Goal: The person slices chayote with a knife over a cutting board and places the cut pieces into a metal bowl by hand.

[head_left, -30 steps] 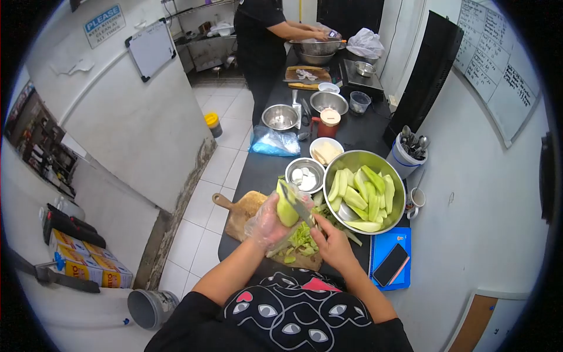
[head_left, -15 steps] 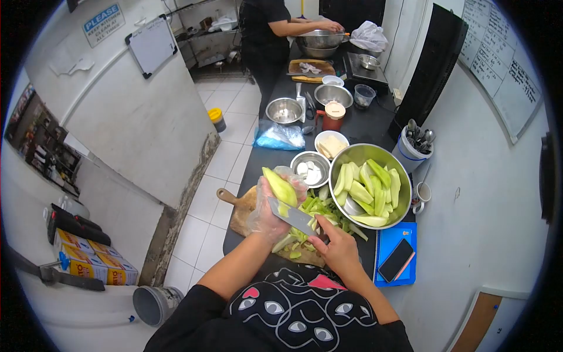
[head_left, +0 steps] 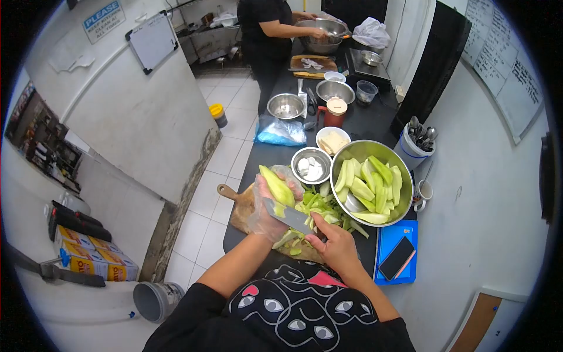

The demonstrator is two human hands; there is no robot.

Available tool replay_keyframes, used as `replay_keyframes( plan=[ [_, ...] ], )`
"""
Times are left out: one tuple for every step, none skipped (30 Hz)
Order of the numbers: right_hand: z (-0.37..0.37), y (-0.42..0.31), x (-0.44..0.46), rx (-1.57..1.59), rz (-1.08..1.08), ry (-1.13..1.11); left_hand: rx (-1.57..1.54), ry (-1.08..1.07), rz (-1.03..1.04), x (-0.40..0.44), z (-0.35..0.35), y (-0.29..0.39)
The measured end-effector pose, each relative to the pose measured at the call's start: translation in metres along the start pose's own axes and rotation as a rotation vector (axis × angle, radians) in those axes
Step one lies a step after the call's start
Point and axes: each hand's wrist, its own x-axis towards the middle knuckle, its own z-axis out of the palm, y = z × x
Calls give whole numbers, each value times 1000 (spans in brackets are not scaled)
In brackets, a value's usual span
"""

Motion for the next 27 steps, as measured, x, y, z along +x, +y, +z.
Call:
replay_keyframes(
  plan=[
    [0,-1,0,9,-3,4,36,-17,1,-2,-1,-1],
    [0,-3,1,18,-5,7,72,-33,1,-4,-2,-3],
    [0,-4,1,7,-12,16,85,-58,20,-5,-3,-5],
    [0,-5,2,-5,-19,25,97,-83,40,-5,-4,-8],
    [1,-7,2,-17,-25,34,110,-108,59,-6,-6,-11],
    [1,-8,4,-7,-23,36,89,-78,22,-8,-7,-14],
    [2,-10,6,1,-20,38,66,-49,-16,-11,-9,-18],
    [2,-11,7,10,-17,41,44,-20,-53,-14,-9,-21],
    [0,-14,10,15,4,17,43,-27,-44,-15,-9,-23],
    [-4,-19,11,21,26,-6,42,-34,-34,-16,-9,-25],
    [-7,-21,12,27,48,-29,42,-42,-25,-17,-8,-27],
    [-6,-21,12,45,51,-31,-17,-99,-41,-16,-9,-28],
    [-5,-21,11,62,54,-35,-77,-153,-57,-16,-10,-28],
    [-4,-19,10,81,58,-39,-138,-206,-74,-17,-12,-27],
    [-4,-17,11,119,78,-38,-62,-199,-72,-17,-12,-27],
    [-5,-14,14,157,98,-33,15,-194,-71,-16,-10,-24],
    [-4,-10,15,196,116,-30,92,-189,-69,-15,-8,-22],
    [-1,-6,13,283,145,-30,168,-181,-63,-14,-7,-19],
    [4,-2,10,371,173,-31,244,-172,-57,-14,-6,-18],
    [9,3,9,459,199,-33,320,-162,-49,-13,-5,-16],
    [12,11,9,512,290,-62,-62,-274,-130,4,-27,-25],
    [13,23,7,566,382,-91,-59,-168,-169,3,-19,-20],
    [12,30,5,619,476,-121,-56,-60,-208,1,-9,-12],
    [10,31,3,570,454,-101,-53,51,-248,0,-4,-7],
    [7,29,0,520,432,-82,-47,66,-252,3,-8,-6],
    [6,29,-2,471,409,-63,-61,8,-273,6,-15,-5],
    [7,28,-4,444,406,-86,-74,-52,-294,8,-20,-3]
  ],
)
